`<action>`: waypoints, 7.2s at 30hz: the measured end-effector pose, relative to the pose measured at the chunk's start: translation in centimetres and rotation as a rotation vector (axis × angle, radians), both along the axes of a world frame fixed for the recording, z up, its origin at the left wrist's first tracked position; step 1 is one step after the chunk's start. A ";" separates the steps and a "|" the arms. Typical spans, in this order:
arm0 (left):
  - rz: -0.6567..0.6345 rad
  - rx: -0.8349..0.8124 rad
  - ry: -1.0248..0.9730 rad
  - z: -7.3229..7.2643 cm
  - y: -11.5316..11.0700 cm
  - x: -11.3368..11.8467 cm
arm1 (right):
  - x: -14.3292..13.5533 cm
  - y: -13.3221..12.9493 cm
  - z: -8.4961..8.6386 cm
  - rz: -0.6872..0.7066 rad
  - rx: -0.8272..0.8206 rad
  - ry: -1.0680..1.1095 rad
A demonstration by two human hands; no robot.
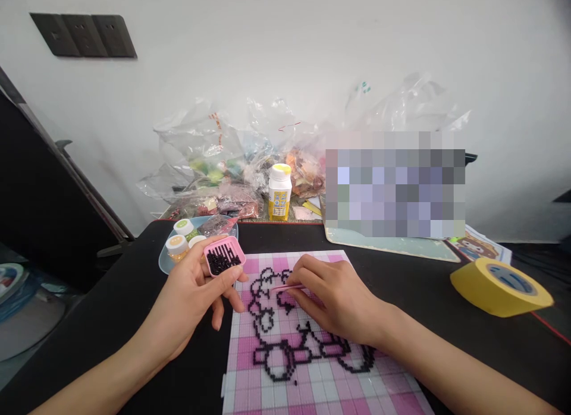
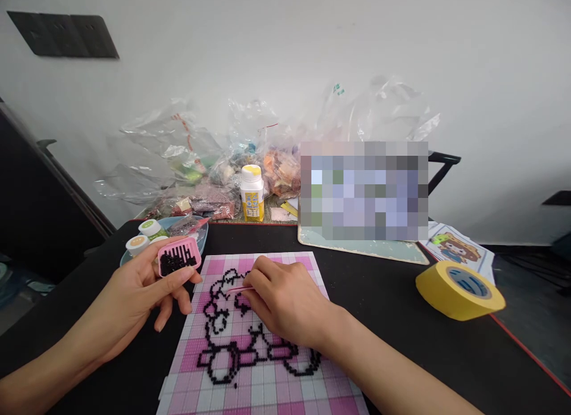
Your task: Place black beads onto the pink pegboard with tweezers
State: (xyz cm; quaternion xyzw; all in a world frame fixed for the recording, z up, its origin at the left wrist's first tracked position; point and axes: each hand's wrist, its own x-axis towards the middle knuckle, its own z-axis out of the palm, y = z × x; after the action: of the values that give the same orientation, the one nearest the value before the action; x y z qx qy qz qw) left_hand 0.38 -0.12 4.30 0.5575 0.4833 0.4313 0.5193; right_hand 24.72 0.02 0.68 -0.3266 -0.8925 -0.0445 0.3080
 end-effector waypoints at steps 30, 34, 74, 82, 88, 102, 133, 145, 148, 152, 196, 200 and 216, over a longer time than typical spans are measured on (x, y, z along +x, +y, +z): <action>-0.081 -0.036 -0.015 -0.3 0.0 -0.2 | 0.1 -0.1 0.3 -0.014 0.018 0.031; -0.087 -0.044 -0.020 -0.2 0.0 -0.2 | 0.1 -0.1 0.4 -0.005 0.030 0.054; -0.100 -0.029 0.038 -0.1 0.3 -0.3 | 0.0 -0.1 0.6 -0.027 0.083 0.130; -0.074 -0.009 0.035 0.2 0.5 -0.2 | 0.2 0.1 0.1 -0.064 0.040 0.083; -0.135 -0.006 0.085 0.1 0.4 -0.2 | 0.0 0.1 -0.2 -0.041 0.014 0.062; -0.154 -0.017 0.106 -0.4 0.5 -0.5 | 0.0 0.2 -0.1 -0.046 -0.011 0.019; -0.182 -0.053 -0.025 -0.8 0.7 -0.6 | 0.2 0.4 -0.3 -0.058 -0.016 0.092; -0.200 -0.040 0.000 -0.5 0.7 -0.5 | 0.8 0.3 0.5 0.029 -0.103 0.094; -0.193 -0.039 0.015 -0.4 0.7 -0.4 | 0.9 0.3 0.7 0.060 -0.148 0.071; -0.183 -0.051 0.003 -0.3 0.5 -0.4 | 0.9 0.2 0.7 0.068 -0.156 0.039; -0.134 -0.108 0.098 -0.1 0.3 -0.4 | 0.2 0.1 -0.2 -0.061 -0.045 0.015; -0.133 -0.096 0.092 -0.3 0.4 -0.4 | 0.2 0.1 -0.2 -0.049 -0.043 0.016; -0.131 -0.096 0.108 0.1 0.1 -0.3 | 0.2 0.1 -0.2 -0.041 -0.065 0.005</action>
State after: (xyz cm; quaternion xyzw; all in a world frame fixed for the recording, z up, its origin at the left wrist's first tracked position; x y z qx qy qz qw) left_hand 0.05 0.01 4.36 0.5849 0.4931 0.3421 0.5456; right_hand 24.92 0.09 0.50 -0.3550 -0.8857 -0.0208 0.2986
